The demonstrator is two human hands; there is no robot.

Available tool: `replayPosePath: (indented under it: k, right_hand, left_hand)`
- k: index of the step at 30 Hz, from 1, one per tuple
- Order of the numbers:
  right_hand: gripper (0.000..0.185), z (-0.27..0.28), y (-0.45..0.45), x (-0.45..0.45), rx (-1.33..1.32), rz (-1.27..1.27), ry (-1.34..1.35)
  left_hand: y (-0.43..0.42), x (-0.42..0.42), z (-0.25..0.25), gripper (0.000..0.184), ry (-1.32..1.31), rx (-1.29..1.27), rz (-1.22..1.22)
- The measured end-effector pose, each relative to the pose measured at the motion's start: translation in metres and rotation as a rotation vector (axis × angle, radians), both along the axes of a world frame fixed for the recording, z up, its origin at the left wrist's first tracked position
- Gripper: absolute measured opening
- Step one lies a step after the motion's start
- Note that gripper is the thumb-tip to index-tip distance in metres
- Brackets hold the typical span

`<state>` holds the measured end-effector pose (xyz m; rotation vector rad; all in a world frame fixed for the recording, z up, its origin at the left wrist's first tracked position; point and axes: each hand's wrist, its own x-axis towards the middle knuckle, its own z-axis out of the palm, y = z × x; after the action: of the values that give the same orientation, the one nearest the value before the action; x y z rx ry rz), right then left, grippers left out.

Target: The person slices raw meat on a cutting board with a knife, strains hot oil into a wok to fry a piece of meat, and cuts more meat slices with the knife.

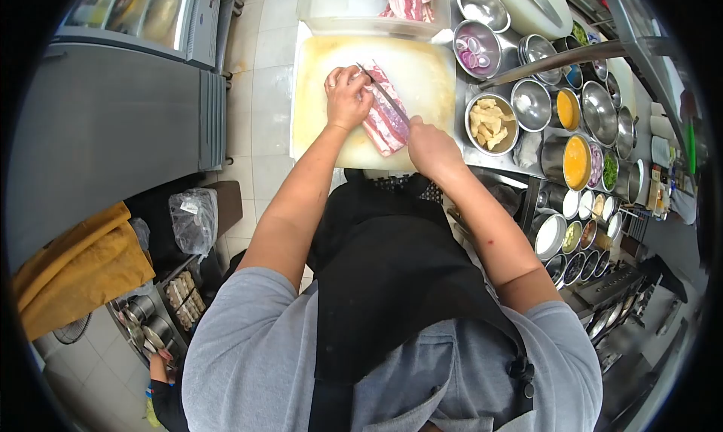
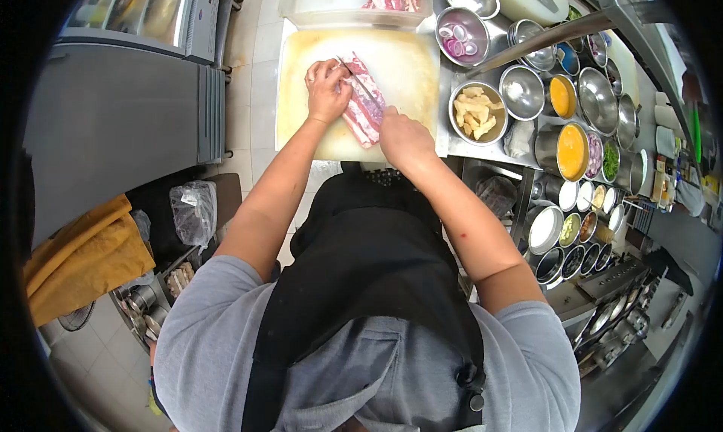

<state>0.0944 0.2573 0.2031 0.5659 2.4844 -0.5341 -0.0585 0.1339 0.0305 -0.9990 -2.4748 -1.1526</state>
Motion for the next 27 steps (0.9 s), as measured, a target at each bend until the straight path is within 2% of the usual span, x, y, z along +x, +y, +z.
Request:
replayPosePath:
  k: [7,10,15,20,22,27]
  right_hand:
    - [0.026,-0.053,0.003,-0.064,-0.005,0.058,0.154]
    - [0.026,-0.044,0.006,-0.037,-0.008,0.035,0.155]
    - [0.025,-0.018,0.003,-0.007,-0.031,-0.001,0.034]
    - [0.021,-0.067,0.001,-0.044,-0.049,0.012,0.187]
    - [0.021,-0.065,0.002,-0.045,-0.038,0.020,0.194]
    - [0.023,-0.030,0.005,0.018,-0.029,0.016,0.071]
  left_hand:
    - [-0.001,-0.005,-0.001,0.015,0.005,0.028,-0.037]
    - [0.001,0.003,0.007,0.013,0.063,-0.052,0.032]
    - [-0.002,0.005,0.003,0.013,0.024,-0.031,-0.005]
    - [-0.003,0.002,-0.005,0.012,0.001,-0.001,-0.039]
    - [-0.002,0.001,-0.001,0.011,0.026,-0.043,-0.047]
    - [-0.001,0.009,0.003,0.009,0.071,-0.136,0.024]
